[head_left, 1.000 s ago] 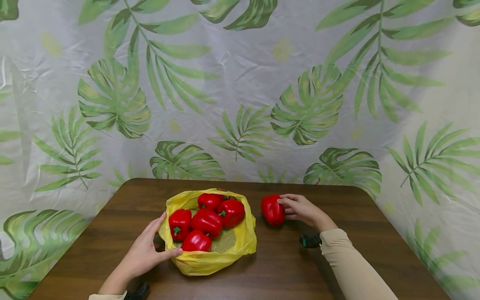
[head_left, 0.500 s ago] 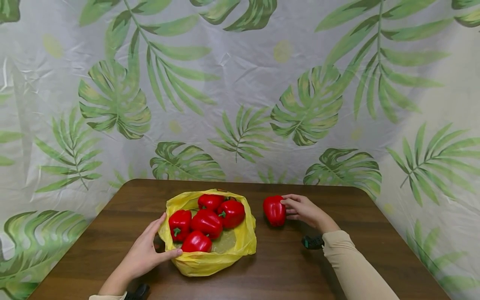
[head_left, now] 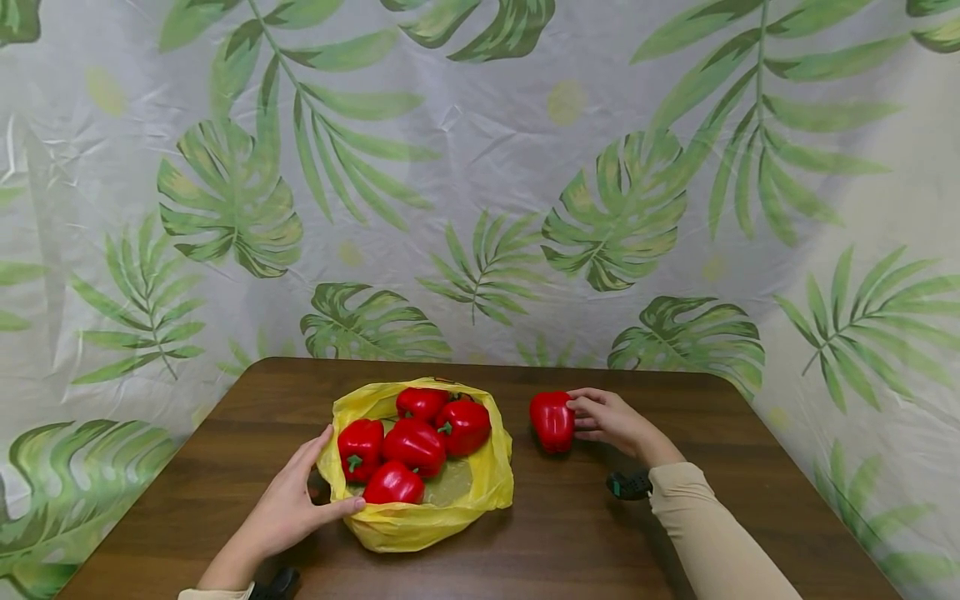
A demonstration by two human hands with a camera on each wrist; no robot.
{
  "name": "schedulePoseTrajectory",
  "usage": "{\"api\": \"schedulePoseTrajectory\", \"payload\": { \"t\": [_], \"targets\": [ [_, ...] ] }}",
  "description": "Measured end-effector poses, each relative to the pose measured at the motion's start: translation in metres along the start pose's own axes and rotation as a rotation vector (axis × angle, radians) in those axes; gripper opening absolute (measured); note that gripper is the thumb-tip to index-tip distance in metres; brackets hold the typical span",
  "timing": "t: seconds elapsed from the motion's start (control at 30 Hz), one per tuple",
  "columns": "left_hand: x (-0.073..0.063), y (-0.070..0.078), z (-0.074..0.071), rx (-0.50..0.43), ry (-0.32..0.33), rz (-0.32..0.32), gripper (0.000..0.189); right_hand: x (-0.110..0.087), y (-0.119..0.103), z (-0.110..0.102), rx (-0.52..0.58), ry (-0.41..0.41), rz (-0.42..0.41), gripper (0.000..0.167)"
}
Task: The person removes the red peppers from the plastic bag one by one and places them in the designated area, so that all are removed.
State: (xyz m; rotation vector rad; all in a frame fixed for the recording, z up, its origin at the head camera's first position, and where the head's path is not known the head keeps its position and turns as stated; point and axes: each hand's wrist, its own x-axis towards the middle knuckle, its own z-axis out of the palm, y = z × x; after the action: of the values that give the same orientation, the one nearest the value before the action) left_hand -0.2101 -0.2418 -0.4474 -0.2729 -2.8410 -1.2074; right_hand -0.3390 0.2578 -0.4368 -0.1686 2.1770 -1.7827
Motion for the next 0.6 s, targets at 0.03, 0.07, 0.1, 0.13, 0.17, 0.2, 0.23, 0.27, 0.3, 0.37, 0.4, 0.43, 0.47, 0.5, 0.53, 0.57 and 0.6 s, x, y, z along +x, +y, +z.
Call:
{"api": "schedulePoseTrajectory", "payload": {
  "t": [0.03, 0.07, 0.1, 0.13, 0.17, 0.2, 0.23, 0.27, 0.3, 0.37, 0.4, 0.43, 0.47, 0.5, 0.53, 0.57, 0.6],
  "targets": [
    [0.0, 0.0, 0.0, 0.001, 0.001, 0.0, 0.119, -0.0001, 0.0003, -0.0002, 0.002, 0.001, 0.0, 0.053],
    [0.0, 0.0, 0.0001, 0.002, 0.001, -0.001, 0.119, -0.0002, 0.0005, -0.0003, 0.003, 0.003, 0.001, 0.052],
    [0.0, 0.0, 0.0001, 0.004, 0.002, -0.002, 0.119, -0.0005, 0.0006, -0.0004, 0.004, 0.005, 0.001, 0.052],
    [-0.0001, 0.0001, 0.0001, 0.005, 0.002, -0.003, 0.119, -0.0008, 0.0006, -0.0005, 0.006, 0.009, 0.003, 0.052],
    [-0.0001, 0.0001, 0.0001, 0.006, 0.001, -0.004, 0.119, -0.0011, 0.0006, -0.0006, 0.006, 0.011, 0.003, 0.052],
    [-0.0001, 0.0001, 0.0001, 0.007, 0.001, -0.005, 0.119, -0.0015, 0.0006, -0.0007, 0.006, 0.013, 0.003, 0.052],
    [-0.0001, 0.0001, 0.0002, 0.007, 0.001, -0.006, 0.119, -0.0017, 0.0006, -0.0009, 0.006, 0.015, 0.003, 0.051],
    [-0.0001, 0.0, 0.0002, 0.007, 0.001, -0.006, 0.119, -0.0021, 0.0007, -0.0011, 0.008, 0.016, 0.002, 0.051],
    [-0.0001, 0.0, 0.0002, 0.008, 0.001, -0.006, 0.119, -0.0024, 0.0008, -0.0015, 0.007, 0.017, 0.001, 0.051],
    [0.0, -0.0001, 0.0002, 0.007, 0.001, -0.006, 0.119, -0.0032, 0.0011, -0.0025, 0.003, 0.016, -0.003, 0.051],
    [0.0, -0.0002, 0.0002, 0.007, 0.001, -0.006, 0.119, -0.0034, 0.0013, -0.0029, 0.003, 0.016, -0.004, 0.05],
    [0.0, -0.0003, 0.0002, 0.007, 0.001, -0.005, 0.119, -0.0036, 0.0015, -0.0034, 0.006, 0.02, -0.001, 0.049],
    [0.0, -0.0004, 0.0002, 0.007, 0.002, -0.004, 0.119, -0.0038, 0.002, -0.004, 0.004, 0.021, -0.001, 0.049],
    [0.0, -0.0004, 0.0002, 0.006, 0.002, -0.003, 0.119, -0.0037, 0.0026, -0.0045, 0.003, 0.023, 0.0, 0.049],
    [-0.0001, -0.0004, 0.0001, 0.005, 0.002, -0.001, 0.119, -0.0036, 0.0033, -0.0052, 0.003, 0.025, 0.002, 0.049],
    [-0.0001, -0.0003, 0.0001, 0.005, 0.003, 0.0, 0.119, -0.0033, 0.004, -0.0057, 0.003, 0.027, 0.004, 0.048],
    [-0.0001, -0.0003, 0.0001, 0.004, 0.004, 0.001, 0.119, -0.0029, 0.0047, -0.0059, 0.006, 0.033, 0.009, 0.047]
  ]
}}
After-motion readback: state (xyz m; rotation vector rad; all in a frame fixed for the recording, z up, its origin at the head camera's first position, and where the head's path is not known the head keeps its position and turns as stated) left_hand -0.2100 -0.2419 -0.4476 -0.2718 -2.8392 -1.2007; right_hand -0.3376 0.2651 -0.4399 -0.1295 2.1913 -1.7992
